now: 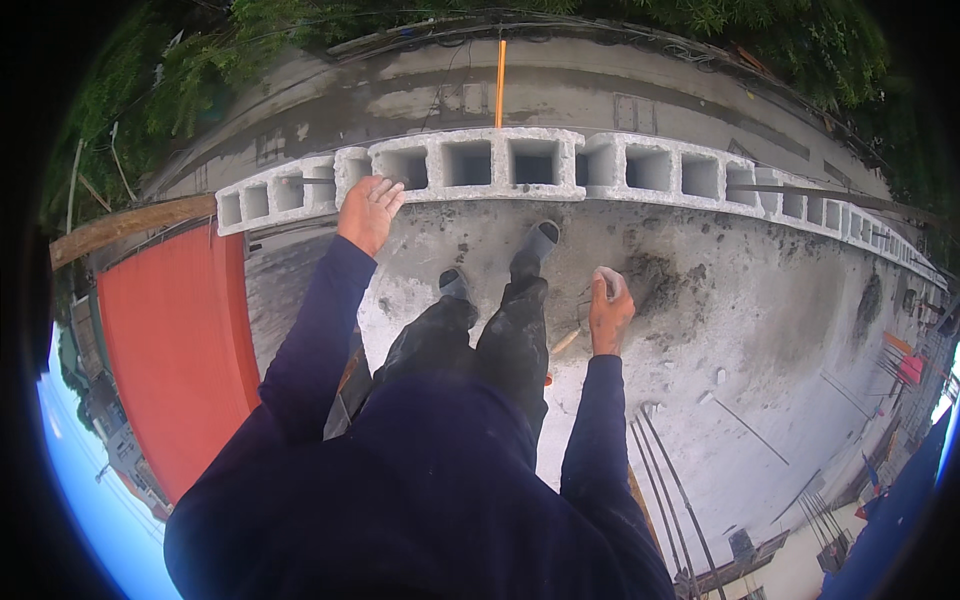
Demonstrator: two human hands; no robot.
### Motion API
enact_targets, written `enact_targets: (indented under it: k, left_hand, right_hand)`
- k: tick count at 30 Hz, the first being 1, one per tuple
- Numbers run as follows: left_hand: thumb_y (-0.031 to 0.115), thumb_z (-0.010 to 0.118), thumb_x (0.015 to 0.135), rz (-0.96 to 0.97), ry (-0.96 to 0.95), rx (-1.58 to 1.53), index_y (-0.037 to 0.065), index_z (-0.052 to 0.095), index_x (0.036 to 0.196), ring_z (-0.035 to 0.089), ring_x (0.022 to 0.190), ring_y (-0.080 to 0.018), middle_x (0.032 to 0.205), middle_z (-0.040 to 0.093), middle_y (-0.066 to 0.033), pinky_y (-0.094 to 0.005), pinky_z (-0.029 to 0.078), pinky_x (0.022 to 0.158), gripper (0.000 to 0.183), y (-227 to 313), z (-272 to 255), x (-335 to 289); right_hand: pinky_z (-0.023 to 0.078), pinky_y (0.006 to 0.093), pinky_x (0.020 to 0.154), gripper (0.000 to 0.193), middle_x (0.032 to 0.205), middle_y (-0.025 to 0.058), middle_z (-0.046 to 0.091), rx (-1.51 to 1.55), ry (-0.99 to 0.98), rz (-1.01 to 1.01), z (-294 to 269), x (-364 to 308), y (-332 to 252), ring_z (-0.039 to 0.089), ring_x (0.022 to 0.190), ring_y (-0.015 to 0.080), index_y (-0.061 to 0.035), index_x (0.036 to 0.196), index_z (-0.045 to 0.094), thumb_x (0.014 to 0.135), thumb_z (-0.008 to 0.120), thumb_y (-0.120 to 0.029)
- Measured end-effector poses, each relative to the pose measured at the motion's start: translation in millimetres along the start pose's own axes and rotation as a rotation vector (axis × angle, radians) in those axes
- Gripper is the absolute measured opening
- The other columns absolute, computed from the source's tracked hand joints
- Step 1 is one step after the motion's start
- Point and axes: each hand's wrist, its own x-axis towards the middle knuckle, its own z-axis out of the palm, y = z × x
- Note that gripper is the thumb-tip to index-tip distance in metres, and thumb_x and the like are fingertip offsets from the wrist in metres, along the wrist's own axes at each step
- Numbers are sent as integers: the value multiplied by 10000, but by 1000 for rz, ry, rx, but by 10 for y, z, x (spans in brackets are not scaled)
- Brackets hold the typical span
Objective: The person places hollow concrete blocks onto a partially built wall, applies mortar with a trowel, and taps the blocks to align them. The person walks along the wall to reach different sections and continues laying blocks in sequence.
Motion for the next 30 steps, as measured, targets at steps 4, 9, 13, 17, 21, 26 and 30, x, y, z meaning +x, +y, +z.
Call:
enact_targets:
  k: [4,9,13,17,21,26,30]
  left_hand:
    - [201,511,862,55,-110,340,-38,335,1300,436,1174,-315,1306,414,-167,-376,347,992,529,183,-185,19]
    - [208,568,825,525,281,1401,-34,465,1219,510,1106,-337,1172,526,-244,-373,396,923,474,57,-472,422]
    - [222,573,826,600,233,1363,-56,438,1232,504,1101,-353,1195,508,-243,-376,391,930,510,-69,-501,584]
    - [248,584,822,546,225,1597,-66,427,1238,507,1098,-354,1196,507,-246,-383,393,928,544,-56,-394,655]
    - [290,619,794,423,241,1592,-75,421,1238,516,1082,-368,1164,521,-265,-390,399,919,608,9,-342,778]
    - [312,650,755,358,265,1688,-96,450,1194,535,1046,-375,1113,537,-292,-384,422,883,632,-6,-409,927]
    - [239,646,741,410,206,1587,-92,506,1117,570,920,-415,960,585,-298,-417,446,805,520,-19,-491,983]
  right_hand:
    - [467,319,762,234,935,150,634,69,-36,-156,118,587,-679,619,855,260,0,981,607,829,576,-174]
    - [483,328,760,299,928,183,620,-11,41,-352,489,1221,-994,619,848,276,23,1017,582,813,617,-192]
    - [441,402,847,429,1046,252,564,-204,-44,-222,668,1370,-1005,553,972,377,81,1058,527,776,643,-222]
    - [437,401,864,527,1062,291,551,-305,-174,-131,793,1426,-1018,548,1001,385,116,1091,505,762,652,-269]
    - [453,403,830,589,1017,291,576,-409,-148,-123,970,1530,-1025,575,960,385,113,1104,503,731,677,-308]
    - [477,409,743,606,865,268,613,-544,-88,3,1142,1570,-986,612,813,382,111,1091,520,693,700,-310]
    - [478,404,703,562,747,256,615,-501,-51,-22,1147,1564,-979,619,740,377,112,1056,546,682,694,-280]
